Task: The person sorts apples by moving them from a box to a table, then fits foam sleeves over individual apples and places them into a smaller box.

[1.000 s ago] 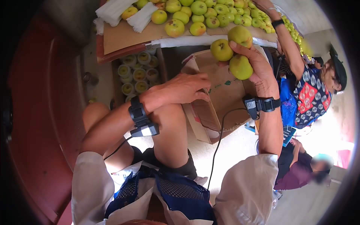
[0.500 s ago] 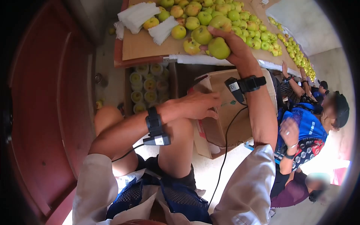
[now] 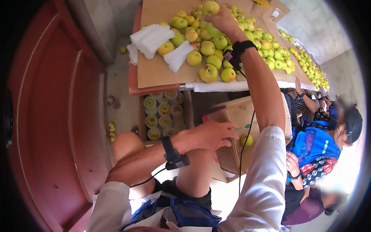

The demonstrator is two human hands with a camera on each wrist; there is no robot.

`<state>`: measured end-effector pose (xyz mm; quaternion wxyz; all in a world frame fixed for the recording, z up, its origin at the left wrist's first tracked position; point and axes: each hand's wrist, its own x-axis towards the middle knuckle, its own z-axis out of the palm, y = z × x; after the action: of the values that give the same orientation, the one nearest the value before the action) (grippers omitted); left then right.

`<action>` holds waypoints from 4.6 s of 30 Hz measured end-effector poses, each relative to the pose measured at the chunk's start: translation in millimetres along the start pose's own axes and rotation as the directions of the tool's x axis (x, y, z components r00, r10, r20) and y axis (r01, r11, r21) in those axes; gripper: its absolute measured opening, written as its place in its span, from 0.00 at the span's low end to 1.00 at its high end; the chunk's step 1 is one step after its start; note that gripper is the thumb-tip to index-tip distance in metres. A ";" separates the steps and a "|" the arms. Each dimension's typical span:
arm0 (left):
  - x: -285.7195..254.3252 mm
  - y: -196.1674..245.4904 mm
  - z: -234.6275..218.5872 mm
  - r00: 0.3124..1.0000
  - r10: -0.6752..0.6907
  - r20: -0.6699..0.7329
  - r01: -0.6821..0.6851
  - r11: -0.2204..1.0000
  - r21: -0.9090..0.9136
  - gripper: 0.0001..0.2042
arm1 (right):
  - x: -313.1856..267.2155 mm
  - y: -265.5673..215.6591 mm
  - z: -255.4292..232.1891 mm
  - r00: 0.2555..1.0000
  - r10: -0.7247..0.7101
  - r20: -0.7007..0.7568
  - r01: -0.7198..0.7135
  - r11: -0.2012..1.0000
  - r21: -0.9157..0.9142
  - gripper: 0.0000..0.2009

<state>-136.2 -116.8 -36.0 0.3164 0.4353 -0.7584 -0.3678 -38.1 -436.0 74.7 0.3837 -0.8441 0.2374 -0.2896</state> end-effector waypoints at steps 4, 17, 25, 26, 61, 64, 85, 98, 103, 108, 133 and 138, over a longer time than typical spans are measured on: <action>-3.2 -9.2 -3.3 0.998 0.054 -0.033 -0.055 0.998 -0.024 0.14 | 33.9 -3.6 13.6 0.997 -0.082 0.008 0.066 0.738 -0.671 0.31; -1.7 -7.1 -16.0 0.998 0.012 0.060 -0.006 0.995 -0.099 0.16 | 74.4 36.1 55.1 0.911 -0.075 0.406 0.397 0.433 -0.809 0.30; -0.3 -13.2 -8.6 0.999 0.051 0.015 -0.049 0.991 -0.122 0.16 | 73.3 34.4 17.2 0.959 0.033 0.283 0.220 0.545 -0.809 0.29; -0.4 -13.1 -7.8 0.999 0.043 0.010 -0.041 0.991 -0.124 0.16 | 69.7 36.5 10.7 0.969 0.026 0.246 0.187 0.574 -0.798 0.27; -16.3 28.0 9.5 0.992 -0.083 -0.100 0.091 0.992 0.083 0.19 | -187.4 -63.4 -64.2 0.994 -0.086 -0.074 0.064 0.964 -0.257 0.12; -19.9 32.5 17.8 0.984 -0.017 -0.178 0.052 0.979 0.195 0.19 | -231.5 -63.2 -80.5 0.994 -0.045 -0.100 0.029 0.987 -0.158 0.12; -22.2 34.5 6.9 0.971 -0.234 -0.038 0.237 0.968 0.080 0.12 | -368.9 -35.5 -142.9 0.803 0.157 0.575 0.101 0.915 -0.391 0.15; -21.9 29.4 4.2 0.978 -0.204 -0.035 0.204 0.979 0.015 0.11 | -352.2 114.9 6.0 0.475 0.633 0.611 -0.603 0.740 -0.298 0.30; -21.3 31.5 3.4 0.981 -0.189 -0.042 0.190 0.982 0.018 0.11 | -390.1 122.9 49.2 0.719 0.593 0.363 -0.447 0.794 -0.411 0.47; -22.3 29.1 0.1 0.984 -0.175 -0.037 0.176 0.983 0.041 0.09 | -368.3 62.4 18.9 0.489 0.735 0.470 -0.695 0.654 -0.300 0.49; -16.6 33.7 0.8 0.986 -0.153 -0.069 0.154 0.988 0.019 0.09 | -393.3 137.7 27.1 0.738 0.351 0.576 -0.042 0.876 -0.480 0.38; -15.7 32.3 3.5 0.986 -0.149 -0.074 0.151 0.988 0.017 0.09 | -368.3 108.1 -19.3 0.385 0.648 0.657 -0.513 0.742 -0.432 0.43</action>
<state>-146.2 -90.5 -13.5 0.3102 0.5078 -0.7156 -0.3659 -335.3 -280.5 -112.8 0.4550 -0.7707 0.3504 0.2760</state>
